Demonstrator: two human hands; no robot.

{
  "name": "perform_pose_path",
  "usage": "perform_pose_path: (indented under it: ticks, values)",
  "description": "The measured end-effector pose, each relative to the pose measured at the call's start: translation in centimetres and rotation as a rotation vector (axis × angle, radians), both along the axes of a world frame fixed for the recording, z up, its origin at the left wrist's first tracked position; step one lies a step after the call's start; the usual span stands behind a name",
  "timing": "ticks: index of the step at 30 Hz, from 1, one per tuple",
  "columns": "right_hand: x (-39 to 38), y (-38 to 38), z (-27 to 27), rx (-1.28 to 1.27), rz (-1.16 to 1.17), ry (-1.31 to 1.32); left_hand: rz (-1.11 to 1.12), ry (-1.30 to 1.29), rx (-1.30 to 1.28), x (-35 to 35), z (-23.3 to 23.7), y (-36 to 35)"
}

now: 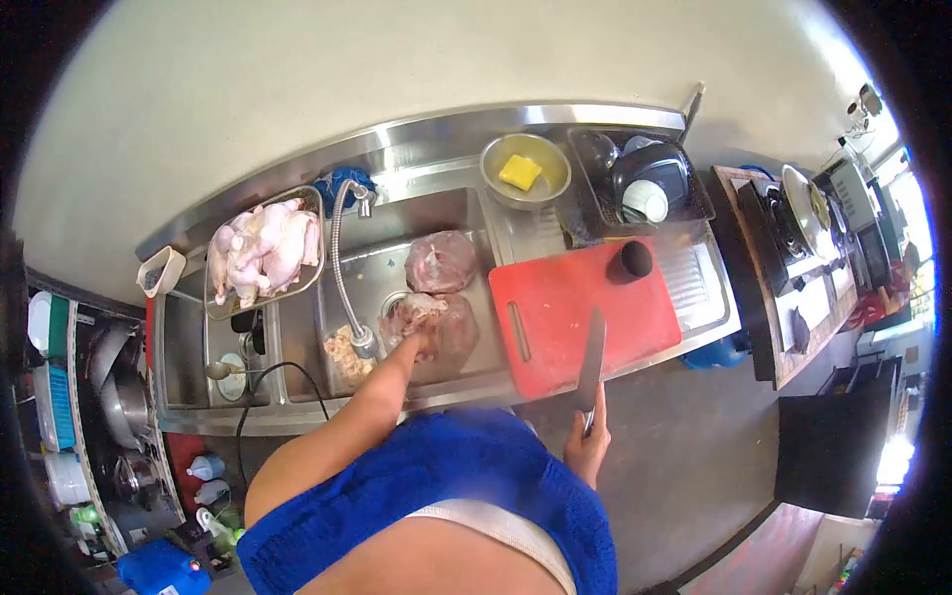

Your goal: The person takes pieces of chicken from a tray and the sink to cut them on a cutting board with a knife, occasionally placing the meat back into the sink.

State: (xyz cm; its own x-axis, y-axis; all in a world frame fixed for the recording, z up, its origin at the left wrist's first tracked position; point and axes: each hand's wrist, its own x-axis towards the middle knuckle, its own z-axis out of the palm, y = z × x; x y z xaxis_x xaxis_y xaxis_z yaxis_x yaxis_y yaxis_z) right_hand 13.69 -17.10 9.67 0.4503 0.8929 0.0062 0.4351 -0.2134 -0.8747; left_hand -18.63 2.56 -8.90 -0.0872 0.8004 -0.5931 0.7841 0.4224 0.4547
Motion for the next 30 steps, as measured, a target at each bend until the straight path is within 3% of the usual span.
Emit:
perform_pose_path:
  ticks: [6, 9, 10, 12, 13, 15, 16, 19, 21, 23, 24, 25, 28, 30]
  values:
    - [0.2, 0.9, 0.2, 0.006, 0.038, 0.040, 0.137, -0.076, 0.187, -3.5, -1.0, 3.1]
    - [0.5, 1.5, 0.4, 0.013, 0.045, 0.052, 0.290, -0.070, 0.037, -0.8, 11.0, 1.7]
    - [0.6, 1.7, 0.5, 0.013, 0.047, 0.044, 0.282, -0.067, 0.042, -0.5, 11.4, 2.1]
    - [1.1, 2.2, 0.1, 0.047, 0.047, 0.028, 0.376, -0.251, 0.400, 0.6, 11.9, 2.9]
    - [1.5, 2.5, 0.0, 0.079, 0.060, 0.007, 0.390, -0.425, 0.635, 0.2, 8.3, 4.5]
    - [1.9, 2.5, 1.0, 0.048, 0.055, -0.004, 0.277, -0.864, 0.502, 0.2, 10.3, 6.2]
    - [2.2, 2.6, 1.4, 0.013, 0.067, -0.013, 0.319, -1.019, 0.414, 2.0, 15.1, 5.3]
    - [3.1, 2.8, 0.5, 0.102, 0.064, -0.013, 0.175, -1.120, 0.418, 5.7, 16.3, 5.8]
    - [3.8, 2.6, 0.2, 0.106, 0.054, -0.069, 0.061, -1.046, 0.536, 9.5, 16.0, 5.7]
    - [4.1, 2.4, 0.4, 0.121, 0.021, -0.025, -0.228, -0.416, 0.922, 13.4, 16.7, 3.8]
    - [4.6, 2.2, -0.2, 0.131, 0.019, -0.050, -0.292, -0.403, 0.949, 15.4, 18.9, 1.8]
    - [5.1, 2.2, -0.3, 0.126, 0.008, -0.053, -0.604, -0.323, 1.200, 16.5, 17.8, 2.0]
    - [5.6, 1.4, -0.7, 0.108, 0.004, -0.046, -0.717, -0.415, 1.149, 20.0, 14.1, -0.4]
    - [5.9, 1.5, -0.9, 0.112, 0.018, -0.031, -0.785, -0.034, 0.986, 21.1, 11.6, -2.1]
